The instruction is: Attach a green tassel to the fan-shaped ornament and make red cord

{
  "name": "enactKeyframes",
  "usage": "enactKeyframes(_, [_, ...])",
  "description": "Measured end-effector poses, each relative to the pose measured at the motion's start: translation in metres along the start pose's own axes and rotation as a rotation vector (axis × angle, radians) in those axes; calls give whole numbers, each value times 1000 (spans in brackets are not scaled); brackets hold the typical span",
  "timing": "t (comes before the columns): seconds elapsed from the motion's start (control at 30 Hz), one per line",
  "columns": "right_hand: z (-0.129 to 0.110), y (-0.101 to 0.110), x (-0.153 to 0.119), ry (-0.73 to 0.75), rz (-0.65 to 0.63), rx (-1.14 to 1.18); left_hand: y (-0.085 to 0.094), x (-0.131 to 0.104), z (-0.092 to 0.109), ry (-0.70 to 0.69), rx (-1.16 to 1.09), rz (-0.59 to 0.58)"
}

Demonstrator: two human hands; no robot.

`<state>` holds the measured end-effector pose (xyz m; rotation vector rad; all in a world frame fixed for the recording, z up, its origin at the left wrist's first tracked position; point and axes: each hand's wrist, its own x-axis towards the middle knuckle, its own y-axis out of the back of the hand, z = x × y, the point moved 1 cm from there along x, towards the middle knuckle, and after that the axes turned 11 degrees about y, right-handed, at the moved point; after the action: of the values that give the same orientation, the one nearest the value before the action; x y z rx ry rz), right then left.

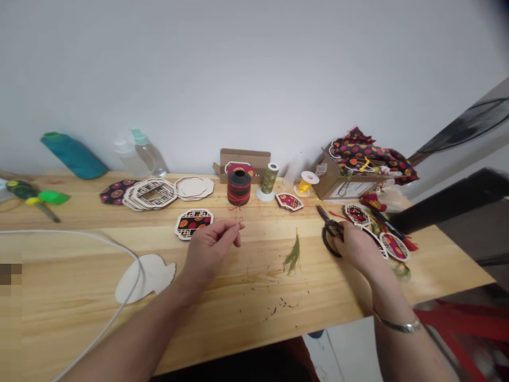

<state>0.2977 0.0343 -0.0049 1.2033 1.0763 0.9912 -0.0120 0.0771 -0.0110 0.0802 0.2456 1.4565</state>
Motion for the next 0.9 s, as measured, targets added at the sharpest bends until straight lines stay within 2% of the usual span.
enactKeyframes(0.13, [4,7,-7,-14,6,45,0,4,-4,-27,-16,22])
enactKeyframes(0.23, [7,9,-18,28,93,139,0,4,-4,-52,-21,43])
enactKeyframes(0.3, [2,9,-26,75,147,396,-1,3,-2,-75,-18,55])
enactKeyframes(0.37, [-13,9,-36,150,121,803,-2,1,2,-117,-2,71])
enactKeyframes(0.43, [-38,9,-49,263,-38,1221,-2,-1,4,-153,28,85])
enactKeyframes(0.5, [-67,8,-61,381,-257,1601,-2,-4,6,-208,81,93])
enactKeyframes(0.6, [-102,-1,-75,450,-496,1937,-2,-6,3,-321,191,92])
enactKeyframes(0.77, [-124,-21,-78,408,-670,2091,-4,-8,-1,-441,320,118])
enactKeyframes(0.9, [-127,-22,-76,344,-701,2049,-5,-10,-1,-455,321,142])
